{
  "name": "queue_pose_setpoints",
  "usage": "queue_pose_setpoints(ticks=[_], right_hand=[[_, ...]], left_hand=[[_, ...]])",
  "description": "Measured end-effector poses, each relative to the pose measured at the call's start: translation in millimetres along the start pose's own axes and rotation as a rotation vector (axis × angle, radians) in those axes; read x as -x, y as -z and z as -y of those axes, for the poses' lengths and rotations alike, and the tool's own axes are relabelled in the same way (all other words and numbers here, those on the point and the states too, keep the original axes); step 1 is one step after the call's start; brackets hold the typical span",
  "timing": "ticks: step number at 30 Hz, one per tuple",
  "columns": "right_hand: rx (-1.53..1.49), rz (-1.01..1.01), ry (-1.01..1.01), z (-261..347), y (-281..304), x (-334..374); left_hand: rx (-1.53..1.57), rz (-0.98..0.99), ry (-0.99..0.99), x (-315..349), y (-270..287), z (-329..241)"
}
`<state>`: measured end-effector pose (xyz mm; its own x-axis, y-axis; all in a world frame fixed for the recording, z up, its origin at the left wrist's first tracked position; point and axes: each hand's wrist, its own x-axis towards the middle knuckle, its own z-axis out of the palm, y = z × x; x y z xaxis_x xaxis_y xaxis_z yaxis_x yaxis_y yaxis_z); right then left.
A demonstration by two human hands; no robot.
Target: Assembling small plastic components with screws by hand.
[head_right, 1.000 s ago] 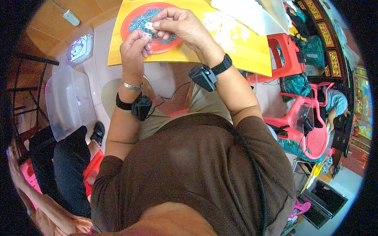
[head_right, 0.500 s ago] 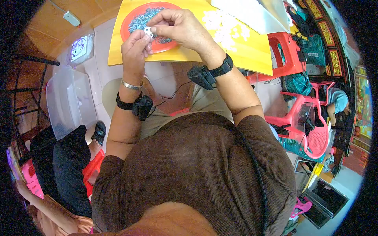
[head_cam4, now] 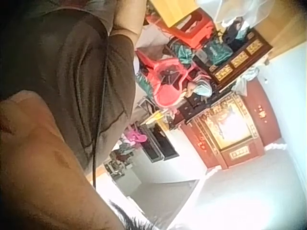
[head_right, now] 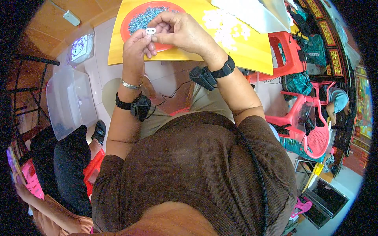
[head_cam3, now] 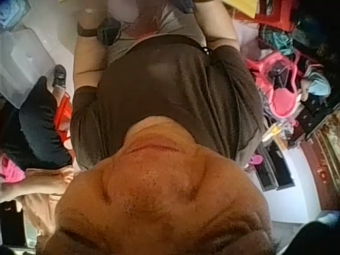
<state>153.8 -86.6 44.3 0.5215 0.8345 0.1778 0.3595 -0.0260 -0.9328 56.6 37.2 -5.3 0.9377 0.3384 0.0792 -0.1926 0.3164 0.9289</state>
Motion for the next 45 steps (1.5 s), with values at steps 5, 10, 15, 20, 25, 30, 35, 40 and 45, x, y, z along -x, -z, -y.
queue_pose_setpoints(ticks=[5,10,15,20,25,30,35,40,45], right_hand=[[0.174,-0.045,0.027,4,-6,3],[0.366,-0.079,0.076,10,-7,5],[0.474,-0.062,0.12,15,-8,7],[0.716,-0.107,0.3,16,-15,5],[0.772,-0.119,0.39,12,-13,6],[0.74,-0.104,0.325,13,-14,10],[0.713,-0.096,0.319,17,-16,11],[0.763,-0.053,0.363,14,-14,10],[0.778,-0.054,0.407,13,-14,10]], left_hand=[[0.017,-0.023,0.057,-1,0,0],[0.029,-0.01,0.057,0,0,0],[0.005,-0.02,0.071,0,-2,0],[0.022,-0.05,0.013,2,-3,0],[0.06,-0.014,0.006,0,2,4],[0.03,-0.003,-0.008,3,1,1],[0.008,-0.024,-0.041,7,-1,-3],[0.014,-0.023,-0.03,10,0,-4],[-0.015,-0.033,-0.027,12,-1,-4]])
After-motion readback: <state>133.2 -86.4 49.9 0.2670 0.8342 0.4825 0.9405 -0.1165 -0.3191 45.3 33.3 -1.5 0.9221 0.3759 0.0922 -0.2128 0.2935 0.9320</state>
